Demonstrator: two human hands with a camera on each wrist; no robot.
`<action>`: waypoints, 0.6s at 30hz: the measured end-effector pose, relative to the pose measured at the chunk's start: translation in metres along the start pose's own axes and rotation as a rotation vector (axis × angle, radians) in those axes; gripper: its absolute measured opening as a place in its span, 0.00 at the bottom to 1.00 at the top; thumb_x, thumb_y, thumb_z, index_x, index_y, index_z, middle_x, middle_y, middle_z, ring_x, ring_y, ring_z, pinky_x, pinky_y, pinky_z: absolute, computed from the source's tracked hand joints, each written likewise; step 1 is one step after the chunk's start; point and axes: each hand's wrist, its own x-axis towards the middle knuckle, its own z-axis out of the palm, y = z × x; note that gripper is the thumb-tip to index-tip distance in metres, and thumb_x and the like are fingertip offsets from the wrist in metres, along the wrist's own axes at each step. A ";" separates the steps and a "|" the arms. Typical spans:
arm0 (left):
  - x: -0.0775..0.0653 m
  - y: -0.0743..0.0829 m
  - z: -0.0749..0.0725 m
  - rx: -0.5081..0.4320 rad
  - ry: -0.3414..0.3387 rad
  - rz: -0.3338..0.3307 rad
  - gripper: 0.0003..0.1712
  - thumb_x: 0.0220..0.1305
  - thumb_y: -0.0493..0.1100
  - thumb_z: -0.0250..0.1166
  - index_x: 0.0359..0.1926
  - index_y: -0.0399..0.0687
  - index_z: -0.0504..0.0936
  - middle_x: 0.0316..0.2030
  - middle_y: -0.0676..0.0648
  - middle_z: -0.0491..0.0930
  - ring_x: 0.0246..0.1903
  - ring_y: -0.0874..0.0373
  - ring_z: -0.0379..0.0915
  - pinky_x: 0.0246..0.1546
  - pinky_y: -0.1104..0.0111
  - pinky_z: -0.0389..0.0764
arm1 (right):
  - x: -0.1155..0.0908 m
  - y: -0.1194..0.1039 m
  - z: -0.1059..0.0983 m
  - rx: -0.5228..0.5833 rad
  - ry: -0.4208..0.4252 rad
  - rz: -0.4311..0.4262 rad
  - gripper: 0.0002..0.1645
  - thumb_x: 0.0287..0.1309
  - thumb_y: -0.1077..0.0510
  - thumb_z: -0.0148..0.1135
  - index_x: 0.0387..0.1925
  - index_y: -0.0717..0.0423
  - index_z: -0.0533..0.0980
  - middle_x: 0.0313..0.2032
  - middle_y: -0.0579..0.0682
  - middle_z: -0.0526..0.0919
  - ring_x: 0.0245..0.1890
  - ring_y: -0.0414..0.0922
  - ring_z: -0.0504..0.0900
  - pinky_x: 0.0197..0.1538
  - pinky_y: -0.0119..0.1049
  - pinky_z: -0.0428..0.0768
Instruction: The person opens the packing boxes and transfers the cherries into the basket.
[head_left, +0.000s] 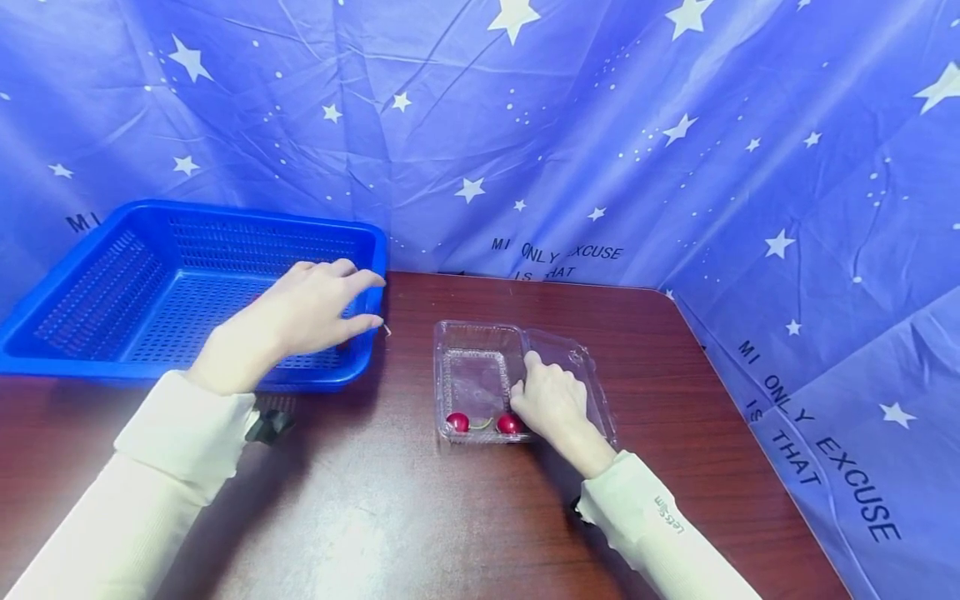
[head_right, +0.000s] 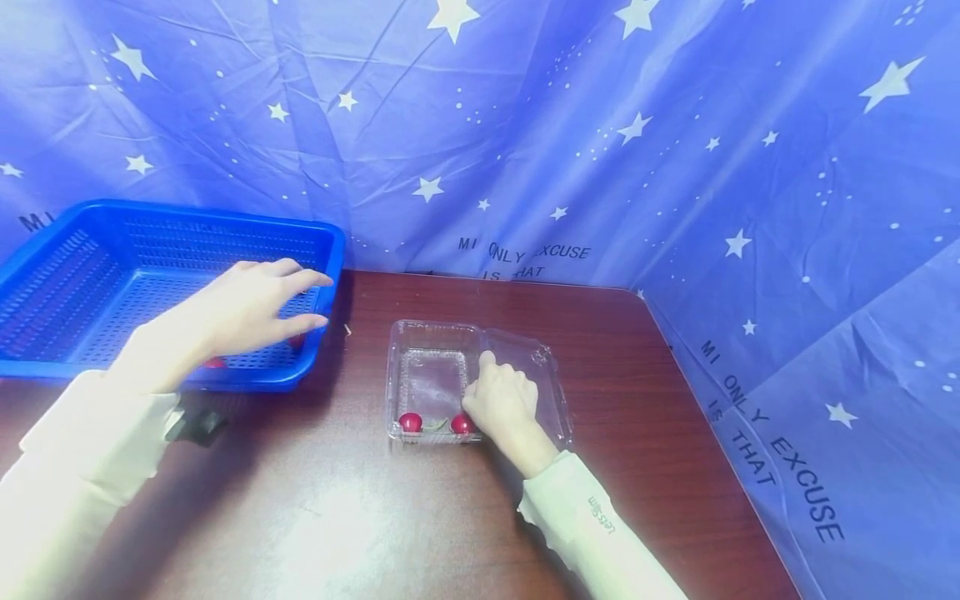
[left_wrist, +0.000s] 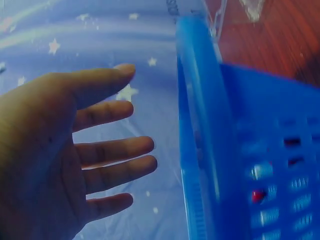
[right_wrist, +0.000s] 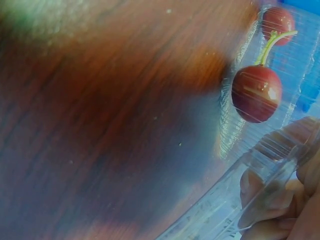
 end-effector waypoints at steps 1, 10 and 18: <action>0.001 0.003 0.001 0.001 -0.005 0.010 0.31 0.65 0.56 0.59 0.62 0.44 0.73 0.52 0.33 0.79 0.52 0.36 0.74 0.53 0.39 0.71 | 0.000 0.000 0.000 0.000 0.000 -0.001 0.11 0.49 0.54 0.56 0.30 0.58 0.70 0.26 0.66 0.85 0.26 0.64 0.82 0.24 0.57 0.77; 0.008 0.030 0.021 0.068 0.030 0.133 0.30 0.64 0.56 0.59 0.61 0.45 0.75 0.49 0.36 0.81 0.51 0.40 0.76 0.60 0.41 0.66 | 0.000 -0.001 -0.002 0.003 -0.006 0.003 0.10 0.49 0.55 0.56 0.30 0.58 0.70 0.27 0.66 0.85 0.27 0.64 0.82 0.25 0.57 0.77; 0.009 0.056 0.046 0.179 0.069 0.270 0.27 0.61 0.56 0.62 0.56 0.47 0.78 0.44 0.39 0.82 0.45 0.42 0.78 0.57 0.44 0.70 | 0.000 -0.001 -0.001 0.001 -0.002 0.001 0.11 0.49 0.55 0.56 0.31 0.59 0.70 0.27 0.67 0.85 0.27 0.64 0.82 0.25 0.58 0.77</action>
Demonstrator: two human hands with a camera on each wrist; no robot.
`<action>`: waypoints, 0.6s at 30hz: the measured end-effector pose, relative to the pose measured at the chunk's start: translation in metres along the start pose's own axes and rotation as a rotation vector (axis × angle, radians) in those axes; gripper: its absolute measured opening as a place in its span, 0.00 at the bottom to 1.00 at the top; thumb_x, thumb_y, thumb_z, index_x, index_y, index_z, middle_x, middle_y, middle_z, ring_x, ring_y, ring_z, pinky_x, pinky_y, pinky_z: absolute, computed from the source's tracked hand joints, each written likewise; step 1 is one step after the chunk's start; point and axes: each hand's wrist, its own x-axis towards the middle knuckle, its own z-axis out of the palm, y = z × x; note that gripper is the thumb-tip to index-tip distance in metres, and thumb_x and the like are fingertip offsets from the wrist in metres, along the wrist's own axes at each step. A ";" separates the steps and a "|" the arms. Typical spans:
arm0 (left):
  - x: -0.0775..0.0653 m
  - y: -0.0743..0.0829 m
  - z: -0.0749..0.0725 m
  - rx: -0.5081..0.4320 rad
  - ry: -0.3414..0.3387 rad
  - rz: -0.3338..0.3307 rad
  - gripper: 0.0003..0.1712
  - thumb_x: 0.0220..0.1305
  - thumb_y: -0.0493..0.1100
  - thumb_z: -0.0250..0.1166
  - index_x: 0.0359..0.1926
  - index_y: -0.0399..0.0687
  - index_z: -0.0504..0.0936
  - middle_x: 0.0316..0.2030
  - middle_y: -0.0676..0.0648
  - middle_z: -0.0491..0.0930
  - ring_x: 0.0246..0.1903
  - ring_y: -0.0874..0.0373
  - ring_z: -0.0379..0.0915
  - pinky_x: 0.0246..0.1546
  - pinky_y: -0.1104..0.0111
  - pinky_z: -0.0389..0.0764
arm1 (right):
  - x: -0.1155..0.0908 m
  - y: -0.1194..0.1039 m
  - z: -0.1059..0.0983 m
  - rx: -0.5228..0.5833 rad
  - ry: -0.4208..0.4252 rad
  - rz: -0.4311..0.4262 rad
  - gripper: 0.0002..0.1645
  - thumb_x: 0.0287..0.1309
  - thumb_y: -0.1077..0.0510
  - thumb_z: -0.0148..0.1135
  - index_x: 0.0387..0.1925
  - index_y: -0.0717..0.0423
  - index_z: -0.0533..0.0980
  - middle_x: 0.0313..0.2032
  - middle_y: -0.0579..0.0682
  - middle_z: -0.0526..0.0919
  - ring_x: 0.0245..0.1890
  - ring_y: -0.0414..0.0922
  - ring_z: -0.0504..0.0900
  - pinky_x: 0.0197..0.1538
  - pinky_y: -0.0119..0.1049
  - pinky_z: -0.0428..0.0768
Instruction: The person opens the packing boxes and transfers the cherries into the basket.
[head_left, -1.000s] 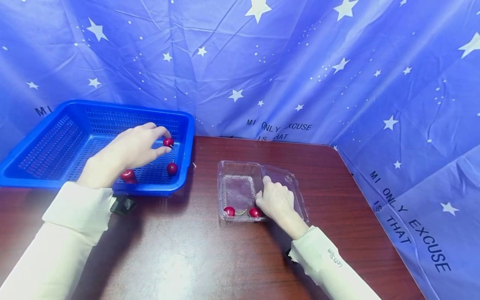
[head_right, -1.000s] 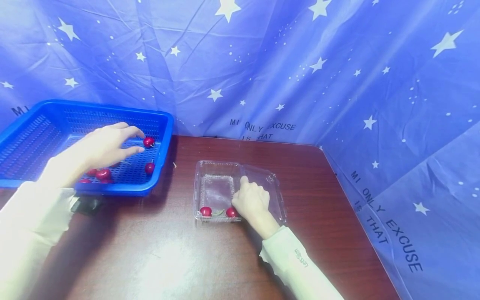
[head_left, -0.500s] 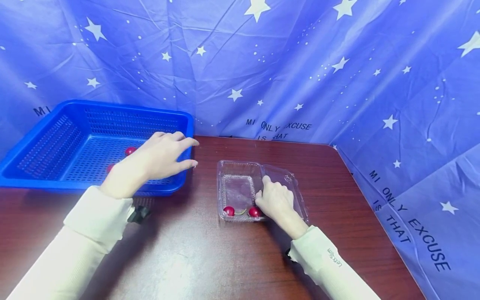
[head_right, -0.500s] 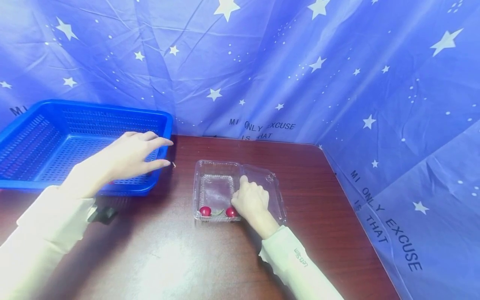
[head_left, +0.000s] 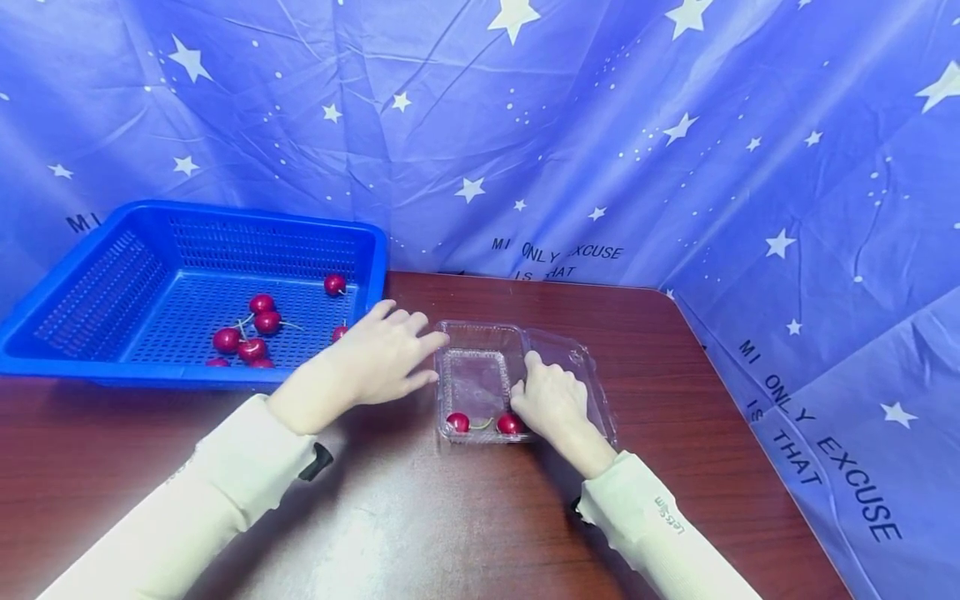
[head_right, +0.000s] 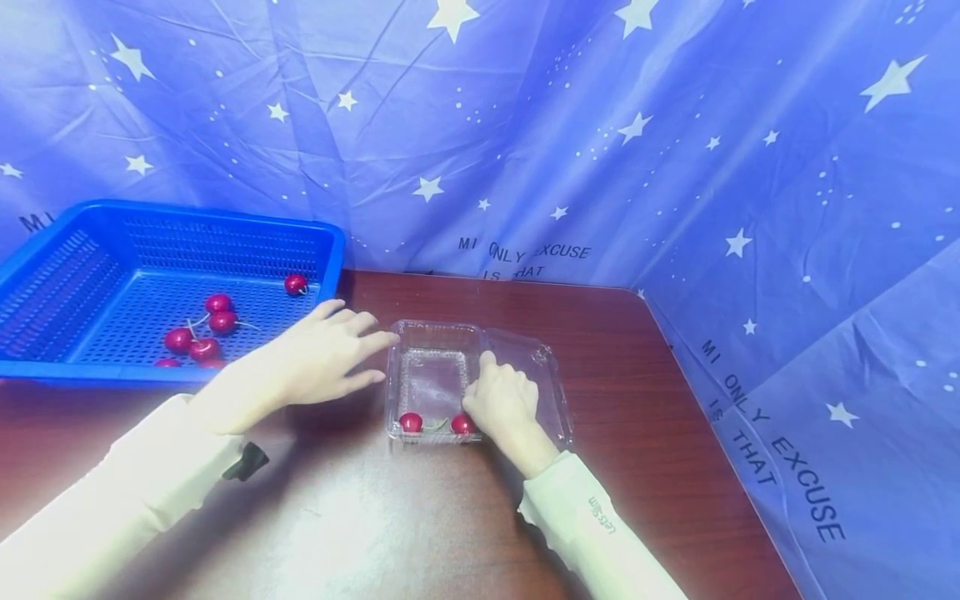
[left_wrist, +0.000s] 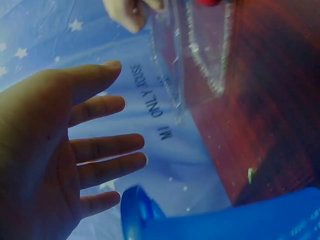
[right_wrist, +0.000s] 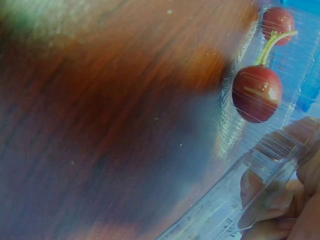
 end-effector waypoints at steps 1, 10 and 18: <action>0.001 0.002 0.002 0.011 0.004 0.012 0.26 0.61 0.57 0.62 0.55 0.47 0.78 0.44 0.39 0.83 0.45 0.43 0.78 0.57 0.45 0.71 | 0.000 0.000 0.000 0.000 -0.001 0.002 0.11 0.49 0.55 0.56 0.30 0.59 0.70 0.27 0.67 0.85 0.27 0.64 0.82 0.25 0.58 0.78; 0.006 0.016 0.014 0.001 0.003 0.064 0.25 0.61 0.58 0.62 0.53 0.49 0.78 0.42 0.41 0.83 0.44 0.45 0.78 0.55 0.48 0.71 | 0.002 -0.001 0.000 0.000 -0.004 -0.005 0.11 0.49 0.54 0.56 0.31 0.58 0.70 0.26 0.66 0.85 0.26 0.64 0.82 0.24 0.57 0.77; 0.011 0.034 0.029 -0.032 -0.021 0.128 0.16 0.64 0.51 0.60 0.49 0.51 0.78 0.42 0.43 0.83 0.44 0.48 0.79 0.52 0.51 0.75 | 0.000 -0.001 0.000 -0.009 -0.009 0.003 0.12 0.49 0.54 0.57 0.31 0.58 0.70 0.26 0.66 0.85 0.27 0.64 0.82 0.24 0.57 0.77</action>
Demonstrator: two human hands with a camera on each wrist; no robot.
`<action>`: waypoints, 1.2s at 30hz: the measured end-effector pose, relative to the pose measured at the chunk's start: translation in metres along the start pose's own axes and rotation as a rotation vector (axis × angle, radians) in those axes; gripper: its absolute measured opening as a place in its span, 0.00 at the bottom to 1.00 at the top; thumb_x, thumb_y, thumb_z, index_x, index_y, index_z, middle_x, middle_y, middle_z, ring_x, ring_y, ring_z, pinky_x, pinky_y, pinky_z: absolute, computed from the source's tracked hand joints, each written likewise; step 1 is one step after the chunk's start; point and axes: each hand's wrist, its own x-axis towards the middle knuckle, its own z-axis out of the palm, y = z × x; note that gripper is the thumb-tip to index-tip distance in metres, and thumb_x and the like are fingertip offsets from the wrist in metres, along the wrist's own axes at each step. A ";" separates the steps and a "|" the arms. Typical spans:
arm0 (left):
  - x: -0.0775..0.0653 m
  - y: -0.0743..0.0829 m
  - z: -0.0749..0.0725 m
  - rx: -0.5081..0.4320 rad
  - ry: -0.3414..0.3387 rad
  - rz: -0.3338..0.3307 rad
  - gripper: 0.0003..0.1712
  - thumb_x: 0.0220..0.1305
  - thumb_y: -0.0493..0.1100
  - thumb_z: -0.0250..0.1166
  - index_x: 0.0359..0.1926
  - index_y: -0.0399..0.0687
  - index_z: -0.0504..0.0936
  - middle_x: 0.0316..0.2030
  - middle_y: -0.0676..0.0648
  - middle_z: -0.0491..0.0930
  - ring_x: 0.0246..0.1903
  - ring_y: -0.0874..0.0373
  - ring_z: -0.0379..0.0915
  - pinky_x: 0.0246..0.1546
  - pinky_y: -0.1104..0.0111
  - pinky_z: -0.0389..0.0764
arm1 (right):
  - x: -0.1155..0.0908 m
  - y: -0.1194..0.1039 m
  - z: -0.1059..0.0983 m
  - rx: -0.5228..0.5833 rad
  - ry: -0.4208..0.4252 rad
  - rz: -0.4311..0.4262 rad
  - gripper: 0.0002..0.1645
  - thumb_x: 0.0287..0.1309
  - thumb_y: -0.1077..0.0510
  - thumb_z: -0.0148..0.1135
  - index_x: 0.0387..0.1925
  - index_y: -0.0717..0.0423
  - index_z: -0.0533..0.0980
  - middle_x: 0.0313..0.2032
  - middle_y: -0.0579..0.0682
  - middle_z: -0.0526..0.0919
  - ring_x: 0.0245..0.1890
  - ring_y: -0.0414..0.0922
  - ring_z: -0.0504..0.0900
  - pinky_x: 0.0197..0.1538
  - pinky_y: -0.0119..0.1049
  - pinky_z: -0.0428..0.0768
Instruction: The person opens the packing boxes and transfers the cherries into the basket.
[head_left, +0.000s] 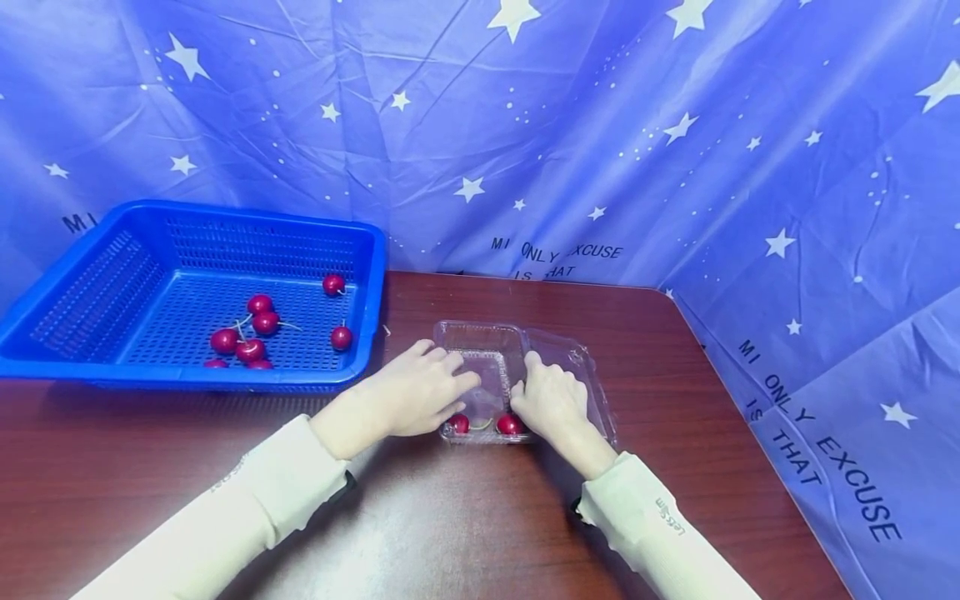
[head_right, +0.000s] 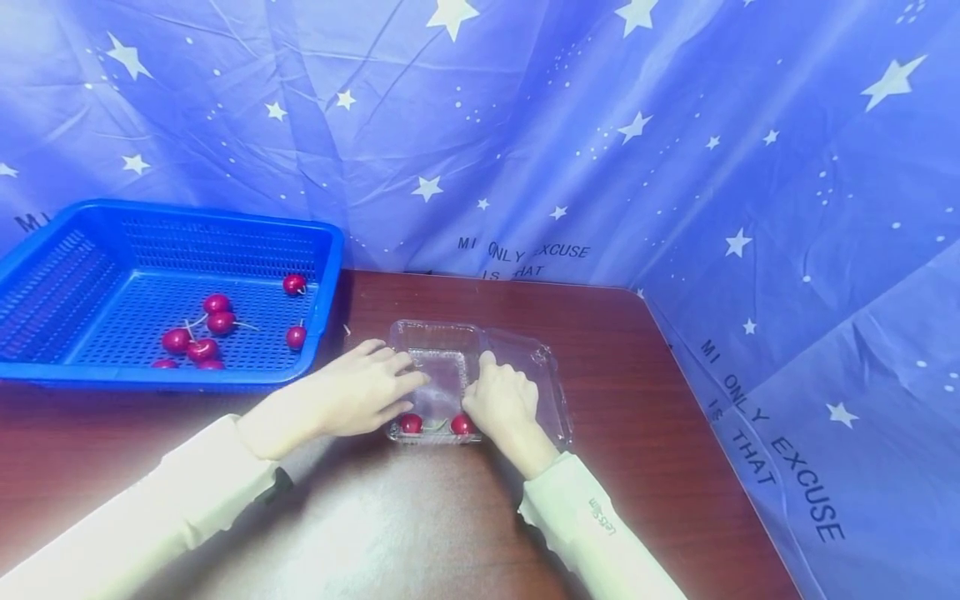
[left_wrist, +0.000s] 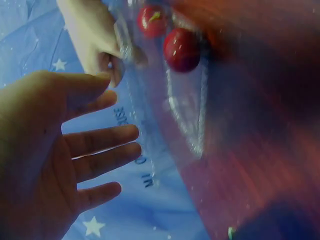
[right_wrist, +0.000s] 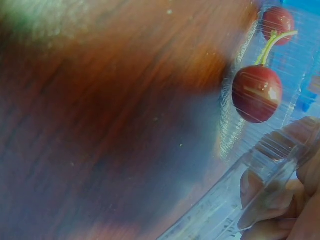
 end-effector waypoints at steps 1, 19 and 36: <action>0.000 0.002 0.002 0.003 0.001 0.009 0.14 0.64 0.50 0.60 0.48 0.51 0.78 0.41 0.44 0.83 0.44 0.48 0.79 0.52 0.51 0.76 | 0.000 0.000 0.000 0.000 -0.001 0.000 0.12 0.49 0.54 0.57 0.31 0.58 0.70 0.26 0.66 0.85 0.27 0.64 0.82 0.24 0.57 0.77; 0.023 0.020 0.013 0.011 -0.136 0.045 0.09 0.53 0.40 0.67 0.37 0.55 0.86 0.36 0.49 0.86 0.38 0.51 0.81 0.42 0.59 0.79 | 0.000 0.002 0.002 -0.001 0.023 -0.010 0.12 0.49 0.54 0.57 0.31 0.59 0.71 0.25 0.66 0.85 0.24 0.64 0.81 0.23 0.58 0.78; 0.037 0.027 0.022 -0.067 -0.330 -0.097 0.06 0.55 0.37 0.64 0.35 0.49 0.84 0.40 0.46 0.87 0.39 0.48 0.83 0.43 0.56 0.84 | -0.001 0.002 0.002 0.007 0.033 -0.016 0.12 0.49 0.54 0.57 0.31 0.59 0.71 0.25 0.66 0.85 0.24 0.64 0.81 0.22 0.58 0.77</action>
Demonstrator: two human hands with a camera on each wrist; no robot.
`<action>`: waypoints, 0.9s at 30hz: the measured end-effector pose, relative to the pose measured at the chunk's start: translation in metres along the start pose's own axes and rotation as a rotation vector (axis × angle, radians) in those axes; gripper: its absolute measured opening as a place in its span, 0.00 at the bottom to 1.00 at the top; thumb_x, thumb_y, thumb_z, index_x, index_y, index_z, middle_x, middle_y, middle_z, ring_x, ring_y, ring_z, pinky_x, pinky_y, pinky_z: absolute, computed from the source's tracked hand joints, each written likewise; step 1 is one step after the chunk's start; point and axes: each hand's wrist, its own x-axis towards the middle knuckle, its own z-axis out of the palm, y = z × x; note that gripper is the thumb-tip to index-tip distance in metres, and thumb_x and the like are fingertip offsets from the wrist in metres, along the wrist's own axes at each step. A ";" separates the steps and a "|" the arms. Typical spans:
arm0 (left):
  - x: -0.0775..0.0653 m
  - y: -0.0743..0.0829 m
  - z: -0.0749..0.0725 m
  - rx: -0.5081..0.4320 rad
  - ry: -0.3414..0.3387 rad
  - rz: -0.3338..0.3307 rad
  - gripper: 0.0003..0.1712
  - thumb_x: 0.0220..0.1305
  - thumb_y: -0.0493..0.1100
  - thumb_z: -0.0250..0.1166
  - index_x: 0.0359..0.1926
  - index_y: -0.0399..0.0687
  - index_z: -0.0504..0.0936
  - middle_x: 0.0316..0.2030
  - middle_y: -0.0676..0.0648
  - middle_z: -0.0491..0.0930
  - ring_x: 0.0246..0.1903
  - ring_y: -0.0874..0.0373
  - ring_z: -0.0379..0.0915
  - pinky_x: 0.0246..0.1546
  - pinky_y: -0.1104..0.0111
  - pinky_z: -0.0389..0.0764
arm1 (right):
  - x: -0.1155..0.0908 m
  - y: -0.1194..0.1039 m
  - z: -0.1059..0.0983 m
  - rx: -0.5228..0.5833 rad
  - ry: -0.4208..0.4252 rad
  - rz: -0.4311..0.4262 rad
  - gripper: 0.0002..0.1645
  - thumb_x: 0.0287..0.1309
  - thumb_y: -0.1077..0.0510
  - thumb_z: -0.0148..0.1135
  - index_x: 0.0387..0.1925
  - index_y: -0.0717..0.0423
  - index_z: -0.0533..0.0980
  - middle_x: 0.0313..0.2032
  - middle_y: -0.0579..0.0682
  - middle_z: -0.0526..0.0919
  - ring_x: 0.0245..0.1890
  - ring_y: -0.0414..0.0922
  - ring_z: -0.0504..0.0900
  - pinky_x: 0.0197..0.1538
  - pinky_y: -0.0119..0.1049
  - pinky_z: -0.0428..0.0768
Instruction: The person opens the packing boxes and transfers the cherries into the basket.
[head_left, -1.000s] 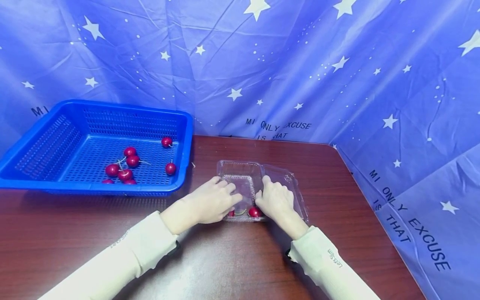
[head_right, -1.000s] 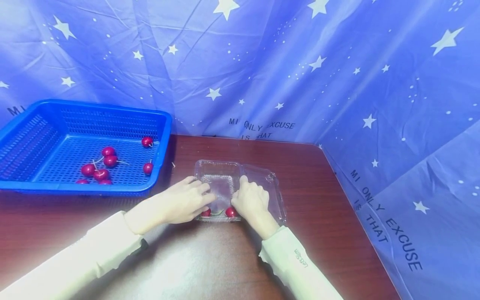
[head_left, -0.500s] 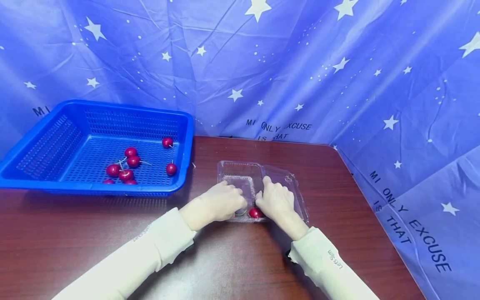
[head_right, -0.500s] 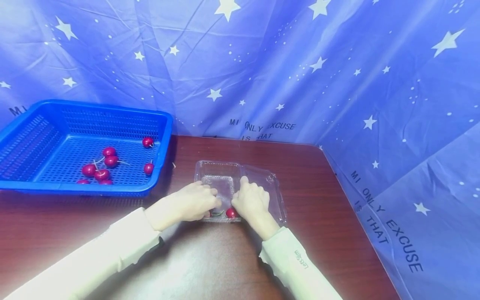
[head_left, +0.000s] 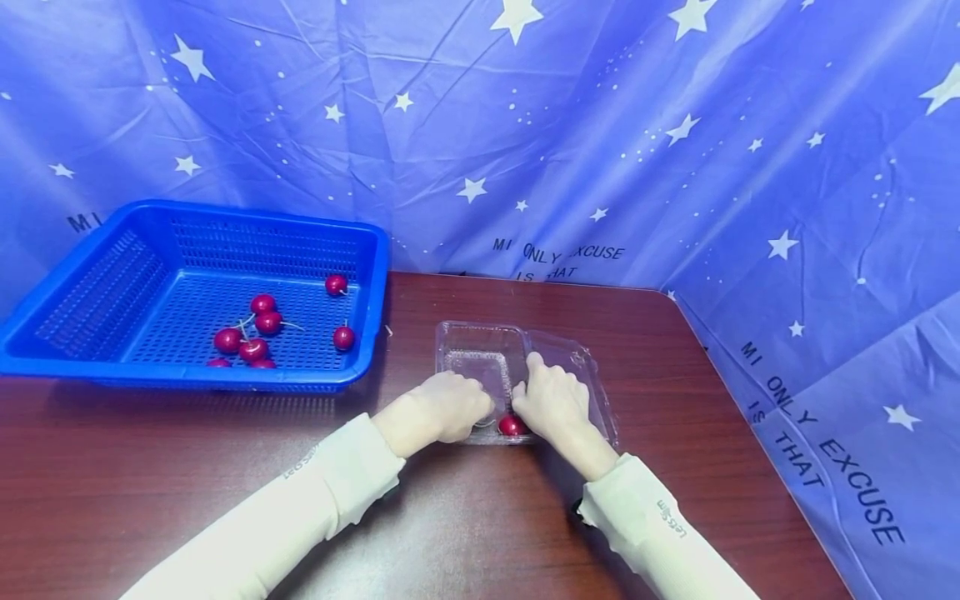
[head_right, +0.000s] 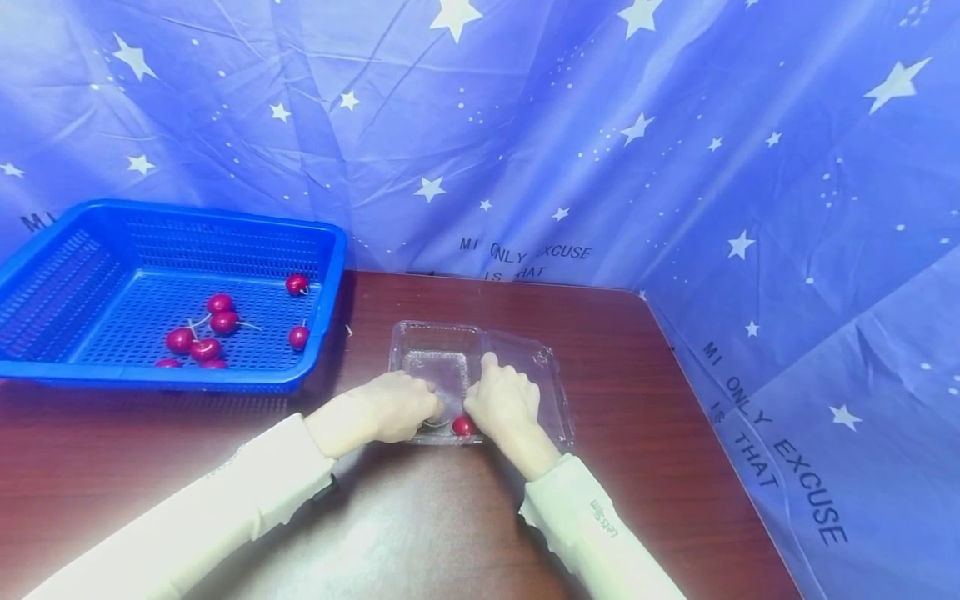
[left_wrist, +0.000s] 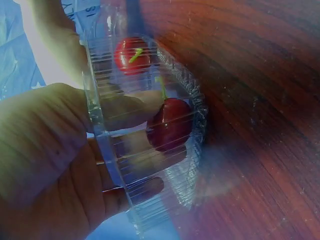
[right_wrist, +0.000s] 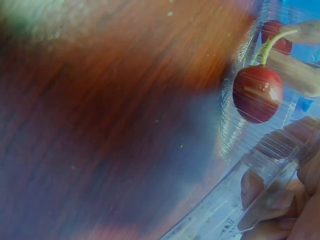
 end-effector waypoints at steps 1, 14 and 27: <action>0.001 -0.001 0.001 0.000 0.002 -0.003 0.07 0.56 0.37 0.64 0.37 0.48 0.83 0.41 0.45 0.86 0.39 0.48 0.82 0.43 0.56 0.84 | 0.000 0.000 0.000 0.001 -0.001 -0.001 0.12 0.49 0.54 0.57 0.31 0.59 0.71 0.24 0.66 0.85 0.24 0.64 0.81 0.22 0.57 0.77; 0.003 -0.009 0.012 0.044 0.159 0.112 0.11 0.58 0.37 0.62 0.40 0.54 0.85 0.37 0.45 0.82 0.29 0.49 0.82 0.31 0.57 0.85 | 0.001 0.000 0.000 -0.009 -0.005 -0.005 0.12 0.48 0.54 0.57 0.31 0.59 0.71 0.23 0.66 0.84 0.23 0.63 0.81 0.21 0.56 0.77; 0.010 -0.011 0.016 -0.017 0.100 0.031 0.14 0.54 0.39 0.64 0.44 0.46 0.82 0.42 0.44 0.81 0.36 0.51 0.81 0.40 0.57 0.85 | 0.002 0.000 0.001 -0.011 -0.019 0.001 0.13 0.48 0.53 0.57 0.31 0.59 0.71 0.24 0.65 0.85 0.23 0.62 0.81 0.21 0.56 0.76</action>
